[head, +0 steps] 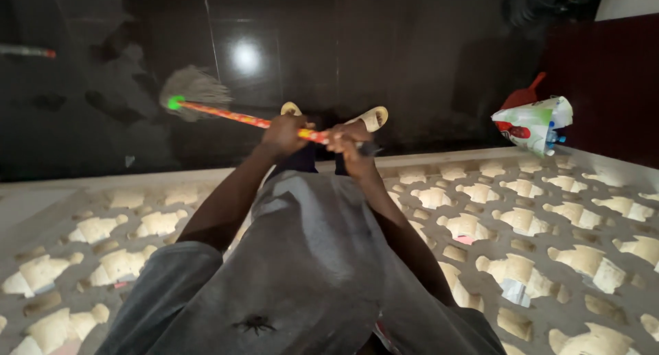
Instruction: The recorder is mopping a dark tiled floor using a long-handled string mop.
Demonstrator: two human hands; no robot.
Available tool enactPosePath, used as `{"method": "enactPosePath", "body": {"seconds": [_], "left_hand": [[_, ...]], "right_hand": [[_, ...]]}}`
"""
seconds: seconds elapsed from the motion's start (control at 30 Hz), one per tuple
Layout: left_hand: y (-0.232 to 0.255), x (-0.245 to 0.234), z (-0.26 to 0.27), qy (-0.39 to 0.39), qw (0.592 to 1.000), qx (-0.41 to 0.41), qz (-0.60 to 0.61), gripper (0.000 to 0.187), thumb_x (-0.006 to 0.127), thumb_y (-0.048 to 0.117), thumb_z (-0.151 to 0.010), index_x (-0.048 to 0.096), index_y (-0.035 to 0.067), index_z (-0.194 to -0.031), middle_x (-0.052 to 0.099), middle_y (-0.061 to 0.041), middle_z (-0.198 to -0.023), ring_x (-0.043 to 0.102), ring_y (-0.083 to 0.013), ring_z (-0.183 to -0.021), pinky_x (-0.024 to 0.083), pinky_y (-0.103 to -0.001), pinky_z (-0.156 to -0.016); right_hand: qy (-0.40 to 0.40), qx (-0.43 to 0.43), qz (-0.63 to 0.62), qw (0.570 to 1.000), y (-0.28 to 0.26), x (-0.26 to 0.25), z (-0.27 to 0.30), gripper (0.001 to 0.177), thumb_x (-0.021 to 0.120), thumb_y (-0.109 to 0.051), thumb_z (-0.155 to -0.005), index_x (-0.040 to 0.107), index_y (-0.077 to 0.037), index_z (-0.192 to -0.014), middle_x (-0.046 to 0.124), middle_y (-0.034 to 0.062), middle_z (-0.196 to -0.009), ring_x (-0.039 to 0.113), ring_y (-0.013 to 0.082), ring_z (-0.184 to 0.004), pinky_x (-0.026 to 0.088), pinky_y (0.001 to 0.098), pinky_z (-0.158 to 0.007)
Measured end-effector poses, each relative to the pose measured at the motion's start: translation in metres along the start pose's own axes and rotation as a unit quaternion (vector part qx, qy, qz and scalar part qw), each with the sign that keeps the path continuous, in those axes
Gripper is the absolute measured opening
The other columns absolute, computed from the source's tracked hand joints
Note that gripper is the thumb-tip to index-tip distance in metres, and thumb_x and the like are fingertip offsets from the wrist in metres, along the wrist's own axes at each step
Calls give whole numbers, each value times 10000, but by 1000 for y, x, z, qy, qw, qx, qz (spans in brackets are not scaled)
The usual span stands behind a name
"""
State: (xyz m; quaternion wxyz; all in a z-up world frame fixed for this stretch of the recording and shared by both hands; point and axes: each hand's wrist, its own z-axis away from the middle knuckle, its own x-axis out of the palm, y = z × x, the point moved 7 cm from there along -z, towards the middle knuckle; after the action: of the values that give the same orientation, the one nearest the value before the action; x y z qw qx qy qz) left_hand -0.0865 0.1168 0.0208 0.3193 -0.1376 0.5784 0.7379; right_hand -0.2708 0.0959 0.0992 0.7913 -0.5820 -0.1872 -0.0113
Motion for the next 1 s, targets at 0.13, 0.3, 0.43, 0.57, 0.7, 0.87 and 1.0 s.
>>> {"method": "enactPosePath", "body": {"seconds": [0.13, 0.3, 0.43, 0.57, 0.7, 0.87, 1.0], "left_hand": [[-23, 6, 23, 15, 1000, 13, -18, 246, 749, 291, -796, 653, 67, -828, 689, -172, -791, 668, -413, -745, 517, -523, -659], [35, -26, 18, 183, 971, 149, 44, 317, 767, 247, -926, 558, 77, -758, 605, -141, -719, 629, -375, -659, 497, -485, -634], [110, -25, -8, 223, 953, 189, 81, 338, 774, 219, -931, 542, 69, -737, 567, -111, -666, 580, -316, -561, 439, -460, -540], [208, -12, -28, 272, 913, 272, 138, 385, 772, 168, -935, 482, 69, -701, 485, -111, -639, 530, -294, -540, 398, -440, -497], [273, 21, -53, 259, 902, 265, 220, 407, 746, 147, -935, 438, 96, -673, 479, -91, -634, 525, -267, -547, 414, -417, -520], [297, 83, -119, 81, 902, 300, 298, 371, 744, 191, -912, 466, 54, -708, 480, -132, -646, 517, -302, -564, 390, -423, -556], [324, 116, -139, -73, 915, 309, 250, 423, 755, 268, -909, 482, 28, -691, 520, -166, -623, 556, -344, -580, 392, -444, -546]], "right_hand": [[-162, -58, 49, 984, -36, 47, 7, 176, 500, 2, -1038, 602, -13, -895, 612, 96, -806, 645, 206, -824, 559, 453, -1049], [-185, 40, 176, 966, -118, 73, -2, 148, 598, 9, -931, 643, 22, -791, 665, 95, -778, 601, 185, -688, 496, 349, -700], [-207, -121, 181, 954, -207, 67, 0, 219, 660, -51, -954, 621, 35, -757, 650, 115, -774, 650, 219, -770, 542, 370, -797], [-229, -202, 151, 940, -291, 53, 20, 363, 635, -160, -966, 488, -21, -665, 561, 90, -679, 633, 217, -674, 566, 383, -759], [-196, -234, 198, 931, -322, 26, 28, 361, 645, -81, -918, 428, -26, -634, 516, 87, -610, 591, 223, -567, 534, 349, -628], [-100, -230, 307, 918, -306, -38, 29, 369, 657, -22, -879, 378, -2, -639, 466, 106, -598, 508, 218, -513, 416, 311, -539], [18, -292, 329, 898, -309, -72, 41, 341, 656, -37, -934, 417, 32, -700, 529, 128, -676, 518, 213, -535, 440, 324, -576]]}}
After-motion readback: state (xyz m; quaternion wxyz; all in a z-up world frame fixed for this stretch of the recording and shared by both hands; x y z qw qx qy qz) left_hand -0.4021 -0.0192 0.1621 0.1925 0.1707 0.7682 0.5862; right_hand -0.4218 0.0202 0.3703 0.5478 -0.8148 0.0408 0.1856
